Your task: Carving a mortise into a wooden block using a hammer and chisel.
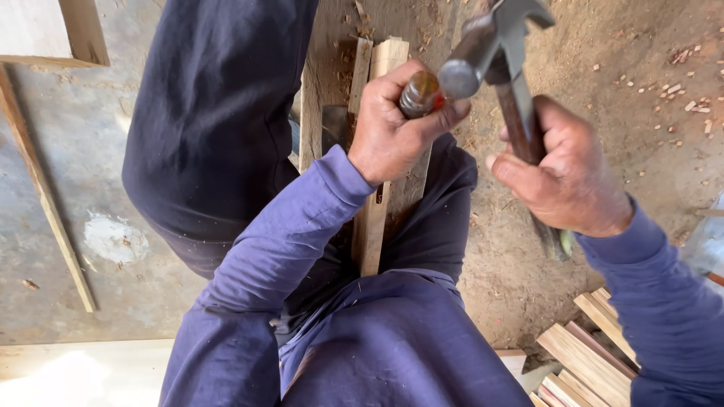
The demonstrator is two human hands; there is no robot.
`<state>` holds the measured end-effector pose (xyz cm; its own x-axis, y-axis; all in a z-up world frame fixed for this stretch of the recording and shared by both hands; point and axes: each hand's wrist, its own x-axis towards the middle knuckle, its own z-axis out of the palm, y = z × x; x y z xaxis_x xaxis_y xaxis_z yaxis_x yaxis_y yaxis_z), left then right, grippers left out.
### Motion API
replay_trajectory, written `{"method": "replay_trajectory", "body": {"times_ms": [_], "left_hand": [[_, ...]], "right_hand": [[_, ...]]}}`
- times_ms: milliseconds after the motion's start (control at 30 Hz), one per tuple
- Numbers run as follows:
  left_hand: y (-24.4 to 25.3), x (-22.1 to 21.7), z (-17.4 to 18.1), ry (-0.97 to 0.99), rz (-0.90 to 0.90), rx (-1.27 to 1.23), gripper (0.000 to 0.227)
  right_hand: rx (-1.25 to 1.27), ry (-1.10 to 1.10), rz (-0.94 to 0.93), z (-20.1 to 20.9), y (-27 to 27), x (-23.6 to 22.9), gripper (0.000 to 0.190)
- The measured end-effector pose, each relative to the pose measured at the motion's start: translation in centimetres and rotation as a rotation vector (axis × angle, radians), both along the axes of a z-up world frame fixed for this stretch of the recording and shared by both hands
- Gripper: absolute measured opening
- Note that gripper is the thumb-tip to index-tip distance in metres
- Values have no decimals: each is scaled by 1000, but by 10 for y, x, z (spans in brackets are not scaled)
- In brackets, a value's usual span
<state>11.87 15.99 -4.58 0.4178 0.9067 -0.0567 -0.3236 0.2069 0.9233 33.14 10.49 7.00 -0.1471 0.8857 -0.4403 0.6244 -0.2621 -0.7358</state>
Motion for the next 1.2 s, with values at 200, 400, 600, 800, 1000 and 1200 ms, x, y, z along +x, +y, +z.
{"method": "replay_trajectory", "body": {"times_ms": [200, 400, 600, 800, 1000, 1200], "left_hand": [[4, 0, -1, 50, 8, 12, 29], [8, 0, -5, 116, -60, -43, 12], [4, 8, -27, 126, -6, 61, 18], [12, 8, -11, 169, -108, -104, 18], [-4, 10, -40, 152, -54, -88, 13], [2, 5, -28, 90, -82, -186, 15]], "right_hand": [[135, -53, 82, 34, 40, -2, 21], [116, -386, 708, -8, 36, 5, 15], [-426, -497, 320, 38, 76, -22, 22], [-516, -442, 362, 12, 67, -13, 24], [-610, -446, 280, 32, 77, -13, 22], [-657, -239, 231, 6, 65, -9, 12]]}}
